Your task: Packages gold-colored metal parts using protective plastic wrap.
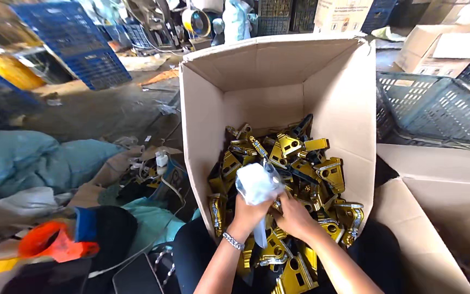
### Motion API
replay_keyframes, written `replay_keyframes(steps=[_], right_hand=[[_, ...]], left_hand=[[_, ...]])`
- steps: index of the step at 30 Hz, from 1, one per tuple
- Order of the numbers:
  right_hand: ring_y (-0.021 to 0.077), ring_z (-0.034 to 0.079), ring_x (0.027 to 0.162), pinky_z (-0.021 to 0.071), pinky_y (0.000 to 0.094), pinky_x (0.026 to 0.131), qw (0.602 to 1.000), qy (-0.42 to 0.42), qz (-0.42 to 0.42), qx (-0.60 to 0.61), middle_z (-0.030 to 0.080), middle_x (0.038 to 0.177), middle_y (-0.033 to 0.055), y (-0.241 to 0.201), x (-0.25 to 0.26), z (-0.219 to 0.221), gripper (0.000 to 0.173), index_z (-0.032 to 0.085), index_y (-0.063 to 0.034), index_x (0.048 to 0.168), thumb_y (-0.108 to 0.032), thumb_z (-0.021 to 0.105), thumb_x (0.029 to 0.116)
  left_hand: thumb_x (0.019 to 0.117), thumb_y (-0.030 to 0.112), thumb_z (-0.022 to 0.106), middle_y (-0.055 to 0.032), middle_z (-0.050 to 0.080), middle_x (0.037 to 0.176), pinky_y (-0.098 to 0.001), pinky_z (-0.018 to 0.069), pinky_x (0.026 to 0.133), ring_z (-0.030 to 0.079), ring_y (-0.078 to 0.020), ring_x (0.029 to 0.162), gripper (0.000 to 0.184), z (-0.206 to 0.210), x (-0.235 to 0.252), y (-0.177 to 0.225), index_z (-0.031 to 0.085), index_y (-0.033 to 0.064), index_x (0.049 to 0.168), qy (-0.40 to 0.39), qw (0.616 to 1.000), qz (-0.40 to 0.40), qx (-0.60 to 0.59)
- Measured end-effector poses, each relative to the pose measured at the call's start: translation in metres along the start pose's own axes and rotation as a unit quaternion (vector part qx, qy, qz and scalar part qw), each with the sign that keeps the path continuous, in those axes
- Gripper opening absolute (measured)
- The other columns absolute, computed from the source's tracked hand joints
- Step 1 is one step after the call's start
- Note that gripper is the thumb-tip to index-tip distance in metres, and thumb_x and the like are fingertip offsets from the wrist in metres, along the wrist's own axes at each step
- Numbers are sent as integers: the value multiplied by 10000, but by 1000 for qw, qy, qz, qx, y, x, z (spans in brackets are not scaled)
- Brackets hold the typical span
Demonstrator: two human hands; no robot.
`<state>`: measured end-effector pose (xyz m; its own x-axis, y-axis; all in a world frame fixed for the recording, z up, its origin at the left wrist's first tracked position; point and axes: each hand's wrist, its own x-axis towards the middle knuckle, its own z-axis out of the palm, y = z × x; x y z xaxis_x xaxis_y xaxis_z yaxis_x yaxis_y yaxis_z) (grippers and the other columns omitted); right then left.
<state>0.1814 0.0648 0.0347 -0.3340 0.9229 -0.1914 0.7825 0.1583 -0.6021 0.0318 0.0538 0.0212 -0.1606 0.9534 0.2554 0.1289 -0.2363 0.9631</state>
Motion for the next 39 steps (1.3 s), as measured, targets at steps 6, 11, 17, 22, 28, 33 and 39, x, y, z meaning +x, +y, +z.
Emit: replay_keyframes(steps=[6,11,17,22,28,33,39], right_hand=[[344,540,1298,444,452,1096,959,134,-5,251,529,1396,291,10,10,9,757,403,95,1458,-118,756,823],[123,626,1118,530,284,945,834,82,16,545,632,1283,136,7,-2,8,628,492,24,1431,-150,740,881],[46,635,911,554,227,843,833,212,-76,506,654,1045,86,29,8,26,496,518,120,1273,-90,656,845],[65,702,840,602,249,710,666,239,-193,679,739,962,-35,87,-31,-12,321,713,-163,1055,-303,815,786],[128,681,970,590,334,827,808,47,-101,579,692,1132,27,53,-14,-25,527,609,-50,1281,-502,495,1037],[64,659,785,581,249,751,906,43,-19,421,683,912,32,29,-11,-17,142,672,32,1067,-69,613,987],[75,636,601,594,268,625,863,0,-19,505,627,713,-36,29,-24,-1,69,613,-42,917,-86,640,962]], left_hand=[[623,194,928,-202,727,1040,-268,549,959,706,-126,1007,730,16,-4,-1,592,-204,1136,82,983,130,100],[713,45,873,-201,688,1114,-241,547,973,679,-91,1050,692,18,-5,-13,503,-225,1231,234,967,101,26],[698,222,827,-134,740,957,-188,538,917,691,-26,963,529,23,-49,3,652,-159,1021,30,982,173,72],[862,50,724,-55,737,926,-302,619,827,724,-115,844,395,-14,-26,7,562,-87,1194,38,990,-79,-108],[740,-3,811,-109,714,1060,-231,576,914,689,-55,986,560,7,-27,-2,552,-153,1213,-2,998,-56,-28],[682,0,876,-98,718,1085,-236,569,947,691,-65,1019,658,8,-31,0,541,-137,1231,-47,995,-42,-75],[875,109,746,-71,724,964,-256,588,828,705,-92,876,375,-17,-11,0,620,-72,1178,0,989,-123,78]])
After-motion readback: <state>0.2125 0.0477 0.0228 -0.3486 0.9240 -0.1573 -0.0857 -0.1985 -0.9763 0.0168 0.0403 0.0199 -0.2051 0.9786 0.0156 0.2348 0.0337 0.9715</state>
